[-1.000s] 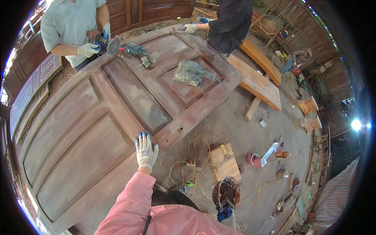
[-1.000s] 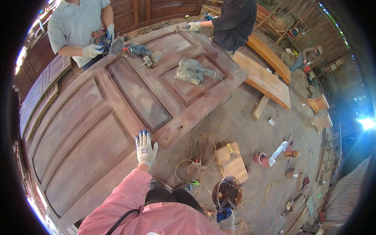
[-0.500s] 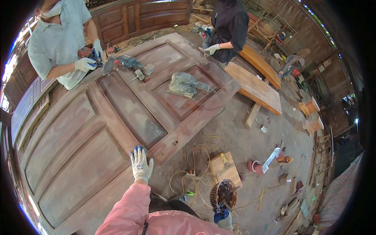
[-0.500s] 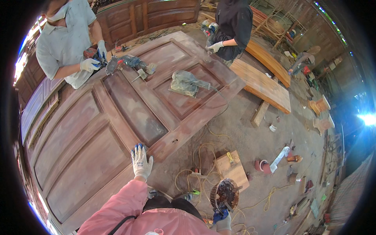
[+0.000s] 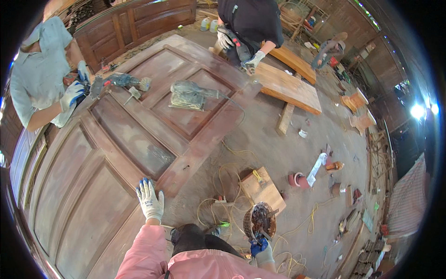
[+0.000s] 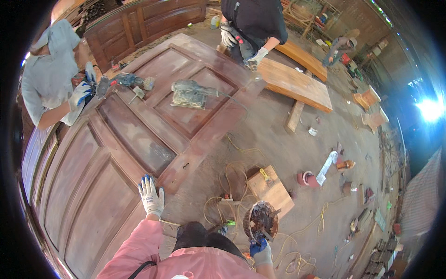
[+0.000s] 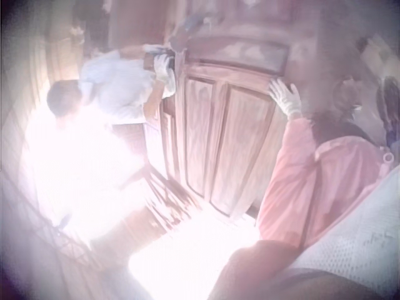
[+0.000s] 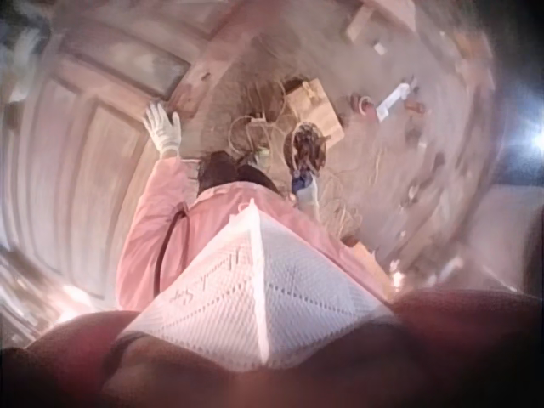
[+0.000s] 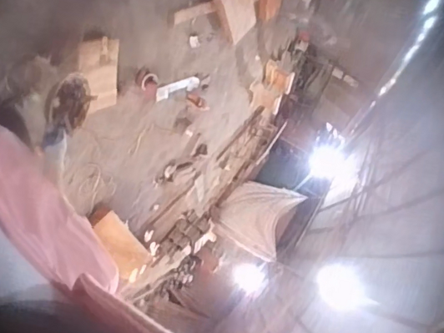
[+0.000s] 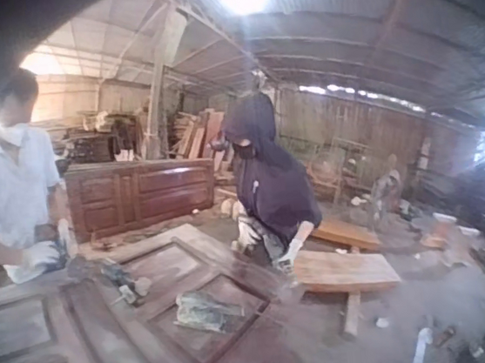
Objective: The person scoops wood filler from a bucket and applies it to a wooden door using a putty knife, smoothing the surface. Another person uses a power sander on the same door in the background.
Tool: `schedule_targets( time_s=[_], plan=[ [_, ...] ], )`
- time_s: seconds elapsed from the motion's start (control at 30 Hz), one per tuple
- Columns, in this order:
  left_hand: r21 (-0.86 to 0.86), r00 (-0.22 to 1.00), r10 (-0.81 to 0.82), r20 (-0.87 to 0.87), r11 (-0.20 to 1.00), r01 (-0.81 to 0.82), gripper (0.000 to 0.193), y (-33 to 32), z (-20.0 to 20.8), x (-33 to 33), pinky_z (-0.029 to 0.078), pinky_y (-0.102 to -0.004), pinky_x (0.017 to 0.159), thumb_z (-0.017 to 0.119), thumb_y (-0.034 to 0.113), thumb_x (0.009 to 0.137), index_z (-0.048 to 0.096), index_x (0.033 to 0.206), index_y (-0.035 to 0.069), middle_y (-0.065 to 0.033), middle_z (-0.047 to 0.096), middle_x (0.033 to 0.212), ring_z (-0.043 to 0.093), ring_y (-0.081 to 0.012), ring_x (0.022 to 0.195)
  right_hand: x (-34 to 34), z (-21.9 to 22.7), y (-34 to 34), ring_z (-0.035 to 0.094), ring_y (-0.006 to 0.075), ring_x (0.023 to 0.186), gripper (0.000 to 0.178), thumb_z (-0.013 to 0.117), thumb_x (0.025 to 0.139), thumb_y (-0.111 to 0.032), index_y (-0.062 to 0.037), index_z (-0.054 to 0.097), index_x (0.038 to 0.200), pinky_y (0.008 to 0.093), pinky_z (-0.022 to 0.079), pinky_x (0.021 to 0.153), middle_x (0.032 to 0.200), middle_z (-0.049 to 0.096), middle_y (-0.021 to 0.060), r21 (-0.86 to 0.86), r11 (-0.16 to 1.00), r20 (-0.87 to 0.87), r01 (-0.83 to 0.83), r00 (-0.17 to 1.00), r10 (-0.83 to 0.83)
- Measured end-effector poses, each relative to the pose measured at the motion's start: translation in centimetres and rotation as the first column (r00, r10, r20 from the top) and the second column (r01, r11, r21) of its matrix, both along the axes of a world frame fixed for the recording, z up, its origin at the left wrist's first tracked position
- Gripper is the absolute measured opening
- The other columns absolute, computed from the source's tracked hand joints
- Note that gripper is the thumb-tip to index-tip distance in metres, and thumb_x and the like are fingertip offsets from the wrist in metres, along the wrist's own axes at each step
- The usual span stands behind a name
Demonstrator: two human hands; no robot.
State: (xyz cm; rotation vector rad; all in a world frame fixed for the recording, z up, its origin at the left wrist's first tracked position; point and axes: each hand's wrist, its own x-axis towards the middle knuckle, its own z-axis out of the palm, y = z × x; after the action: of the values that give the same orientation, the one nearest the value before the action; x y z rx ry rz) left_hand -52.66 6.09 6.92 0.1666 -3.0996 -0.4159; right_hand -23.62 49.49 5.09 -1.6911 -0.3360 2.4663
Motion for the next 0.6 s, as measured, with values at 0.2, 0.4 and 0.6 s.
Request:
schedule_targets(
  time_s=[0.2, 0.4, 0.6],
  plan=[
    [-0.051, 1.0, 0.005, -0.004, 0.999, -0.006, 0.071, -0.3, -0.1, 0.1, 0.011, -0.054, 0.127, 0.058, 0.035, 0.095, 0.035, 0.156, 0.004, -0.0181, 0.029, 0.165, 0.022, -0.0359, 0.154, -0.3, 4.1, -1.4, 0.067, 0.0168, 0.086, 0.033, 0.05, 0.089, 0.008, -0.0021, 0.066, 0.116, 0.0261, 0.054, 0.075, 0.103, 0.073, 0.0103, 0.688, 0.155, 0.501, -0.709, 0.619, 0.605],
    [-0.107, 0.998, -0.059, 0.038, 0.992, 0.063, 0.071, -0.2, -1.1, 0.3, 0.01, -0.0542, 0.126, 0.057, 0.035, 0.095, 0.036, 0.155, 0.002, -0.0205, 0.025, 0.165, 0.018, -0.0397, 0.154, 0.5, 3.0, 2.0, 0.059, 0.0204, 0.067, 0.031, 0.054, 0.088, -0.004, -0.0003, 0.062, 0.118, 0.0247, 0.054, 0.054, 0.101, 0.069, 0.015, -0.004, 0.997, 0.106, -0.078, 0.991, 0.078],
    [0.03, 0.984, -0.174, -0.024, 0.984, 0.175, 0.075, 7.0, -1.0, -0.1, 0.025, -0.0531, 0.12, 0.062, 0.039, 0.092, 0.038, 0.153, 0.002, -0.0206, 0.039, 0.155, 0.032, -0.0402, 0.146, -1.2, 7.5, 1.4, 0.062, 0.0211, 0.067, 0.027, 0.056, 0.091, -0.01, 0.0038, 0.062, 0.114, 0.0224, 0.053, 0.054, 0.099, 0.07, 0.0211, 0.168, 0.973, 0.218, -0.158, 0.969, 0.12]
  ],
)
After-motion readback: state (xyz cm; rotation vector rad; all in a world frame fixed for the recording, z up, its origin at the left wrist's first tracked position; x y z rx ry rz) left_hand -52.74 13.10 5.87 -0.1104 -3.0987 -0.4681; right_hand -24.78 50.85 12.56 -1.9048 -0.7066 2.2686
